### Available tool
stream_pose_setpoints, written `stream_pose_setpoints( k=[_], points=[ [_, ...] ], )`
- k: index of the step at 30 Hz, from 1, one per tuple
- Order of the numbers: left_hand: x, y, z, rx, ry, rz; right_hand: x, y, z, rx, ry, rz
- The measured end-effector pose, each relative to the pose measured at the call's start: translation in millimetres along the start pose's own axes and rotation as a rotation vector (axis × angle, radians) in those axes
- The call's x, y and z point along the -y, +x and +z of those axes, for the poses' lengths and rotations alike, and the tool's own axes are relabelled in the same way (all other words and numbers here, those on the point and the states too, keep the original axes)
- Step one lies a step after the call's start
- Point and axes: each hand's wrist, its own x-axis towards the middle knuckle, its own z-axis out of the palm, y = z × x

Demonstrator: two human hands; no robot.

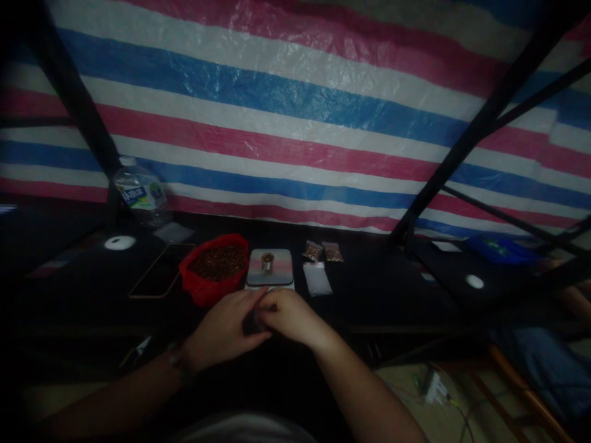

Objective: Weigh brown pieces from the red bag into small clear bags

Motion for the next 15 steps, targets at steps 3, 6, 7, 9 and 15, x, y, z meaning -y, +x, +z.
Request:
stream_pose_setpoints(
  k=[3,6,7,9,15],
  points=[
    [2.9,-7.9,0.4,0.030,0.020,-0.050,-3.5,0.6,7.1,-0.009,-0.054,-0.003],
    [8.7,-14.0,-1.6,0.055,0.033,-0.073,-2.2,1.3,13.2,0.005,-0.063,0.004],
    [10.6,-15.5,-2.3,0.061,0.031,-0.069,-0.9,1.5,14.7,0.009,-0.064,-0.002],
    [13.8,-17.7,-3.7,0.067,0.027,-0.057,2.2,1.5,16.3,0.009,-0.067,-0.035],
    [26.7,-18.5,-10.5,0.025,0.013,-0.027,1.2,-1.0,-7.0,-0.148,0.021,-0.068]
  ],
)
